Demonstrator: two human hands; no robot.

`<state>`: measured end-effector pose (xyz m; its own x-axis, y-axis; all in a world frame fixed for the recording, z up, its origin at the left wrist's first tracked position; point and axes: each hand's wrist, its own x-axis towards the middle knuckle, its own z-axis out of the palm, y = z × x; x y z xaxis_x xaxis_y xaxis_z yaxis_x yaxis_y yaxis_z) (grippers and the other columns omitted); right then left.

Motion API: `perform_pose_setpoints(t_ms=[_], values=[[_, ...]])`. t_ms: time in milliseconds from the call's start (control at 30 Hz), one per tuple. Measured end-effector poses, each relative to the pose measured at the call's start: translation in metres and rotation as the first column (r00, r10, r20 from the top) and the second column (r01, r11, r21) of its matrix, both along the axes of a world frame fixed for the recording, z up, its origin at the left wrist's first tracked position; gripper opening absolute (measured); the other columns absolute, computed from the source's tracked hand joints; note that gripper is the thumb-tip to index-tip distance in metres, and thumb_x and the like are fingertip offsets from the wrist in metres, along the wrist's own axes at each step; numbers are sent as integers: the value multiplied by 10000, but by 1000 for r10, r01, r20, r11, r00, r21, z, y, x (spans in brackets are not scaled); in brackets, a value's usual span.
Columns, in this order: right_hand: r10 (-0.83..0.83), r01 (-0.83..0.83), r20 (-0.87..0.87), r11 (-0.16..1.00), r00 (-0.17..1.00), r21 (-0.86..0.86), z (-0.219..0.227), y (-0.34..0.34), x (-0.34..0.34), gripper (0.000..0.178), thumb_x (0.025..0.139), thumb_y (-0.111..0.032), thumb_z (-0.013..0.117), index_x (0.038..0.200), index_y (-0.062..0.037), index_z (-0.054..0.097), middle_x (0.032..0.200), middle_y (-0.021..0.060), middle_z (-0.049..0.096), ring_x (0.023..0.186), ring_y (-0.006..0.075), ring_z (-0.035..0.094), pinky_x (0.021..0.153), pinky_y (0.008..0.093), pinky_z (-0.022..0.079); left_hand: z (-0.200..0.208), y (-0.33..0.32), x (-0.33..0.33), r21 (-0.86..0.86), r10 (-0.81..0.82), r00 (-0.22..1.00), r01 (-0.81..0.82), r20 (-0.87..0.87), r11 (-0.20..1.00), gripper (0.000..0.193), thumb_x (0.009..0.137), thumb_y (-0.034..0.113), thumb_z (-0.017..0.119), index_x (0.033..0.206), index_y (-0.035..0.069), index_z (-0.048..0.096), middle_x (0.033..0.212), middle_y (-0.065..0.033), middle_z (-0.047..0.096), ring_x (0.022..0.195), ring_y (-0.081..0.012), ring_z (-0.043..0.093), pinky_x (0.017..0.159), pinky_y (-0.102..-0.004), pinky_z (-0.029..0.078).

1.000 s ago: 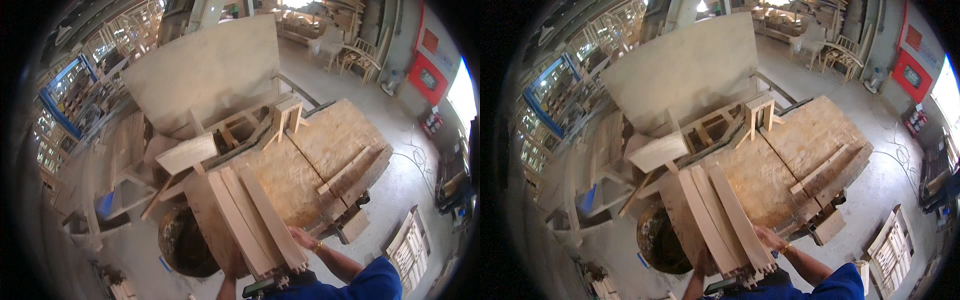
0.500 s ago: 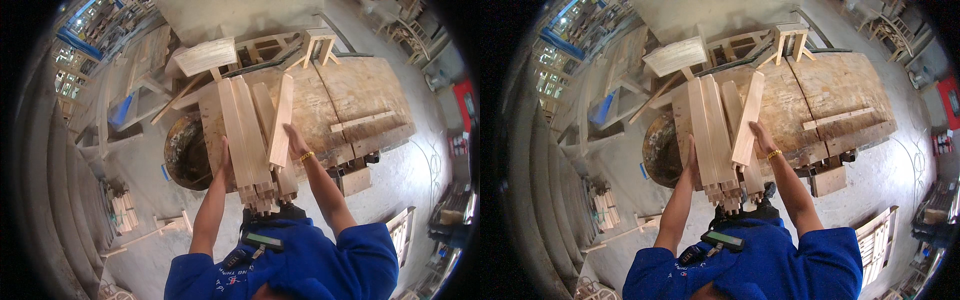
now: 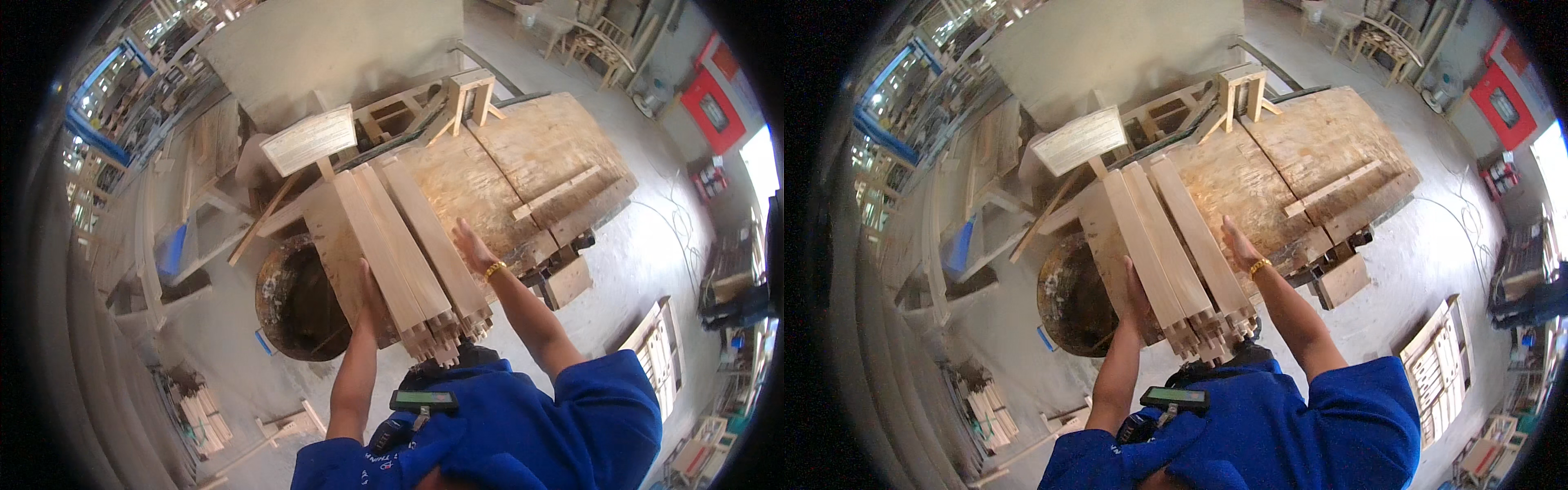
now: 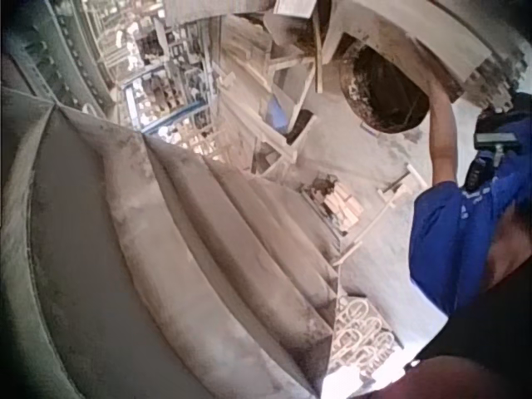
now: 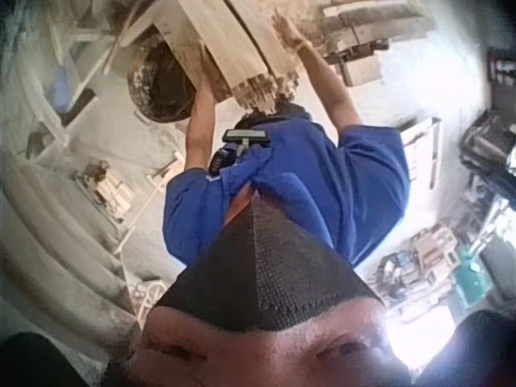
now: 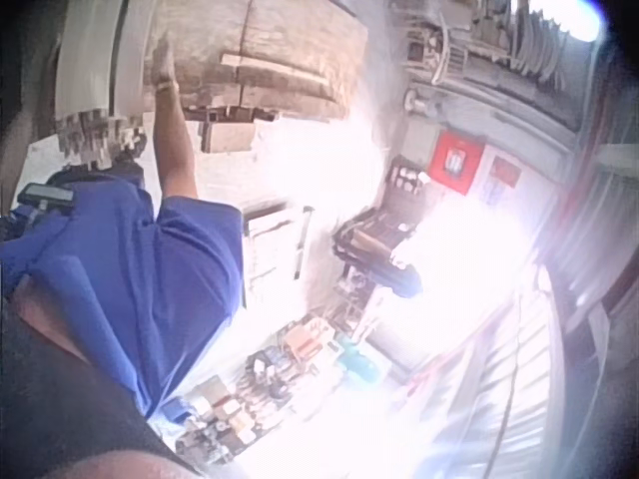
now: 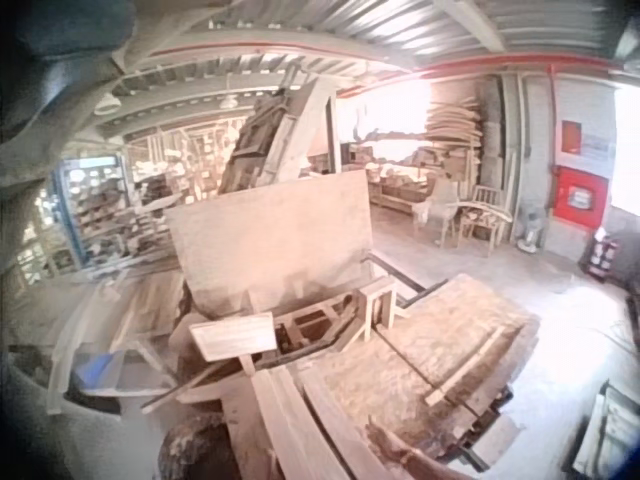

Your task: The person uses a table saw to cut multiple pieces of light-colored wood. They feed the wood through the saw blade one at a time, then stack the cut pieces on a nearby pallet. The person also briefly moves a stack of wood to a different location on the floor.

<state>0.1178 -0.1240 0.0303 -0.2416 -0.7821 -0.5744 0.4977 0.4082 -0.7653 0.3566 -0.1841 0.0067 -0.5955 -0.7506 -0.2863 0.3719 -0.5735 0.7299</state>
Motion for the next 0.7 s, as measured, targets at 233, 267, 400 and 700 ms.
perform_pose_setpoints(t_ms=[233,267,400,700], values=[[286,-226,252,943,924,-242,-9,-18,51,773,941,-611,267,1417,-5,312,1431,138,370,1329,216,326,1101,337,259,-10,-4,13,-21,-11,993,9,-121,1000,748,949,611,201,1424,37,262,1338,-119,421,1201,-236,439,1019,-360,370],[303,-253,195,936,933,-243,-10,-18,51,774,941,-611,270,1417,-2,312,1434,140,366,1327,223,333,1100,342,263,-8,-6,14,-28,-15,993,12,-121,1000,748,949,611,206,1426,37,257,1345,-122,417,1206,-233,434,1025,-353,362],[337,-351,-100,907,936,-232,-2,-6,37,769,943,-602,283,1416,3,309,1441,157,354,1307,254,368,1087,361,286,16,-8,13,-92,168,960,-151,225,984,707,943,583,314,1382,30,354,1335,-134,442,1197,-242,449,1005,-377,369],[389,-495,-547,867,741,-55,-4,130,-10,462,949,-369,479,1227,-6,543,1202,158,591,1073,265,564,951,368,431,102,62,-80,-716,668,365,592,648,371,705,785,419,670,1301,-7,448,1285,-231,432,1188,-385,421,988,-486,352]])
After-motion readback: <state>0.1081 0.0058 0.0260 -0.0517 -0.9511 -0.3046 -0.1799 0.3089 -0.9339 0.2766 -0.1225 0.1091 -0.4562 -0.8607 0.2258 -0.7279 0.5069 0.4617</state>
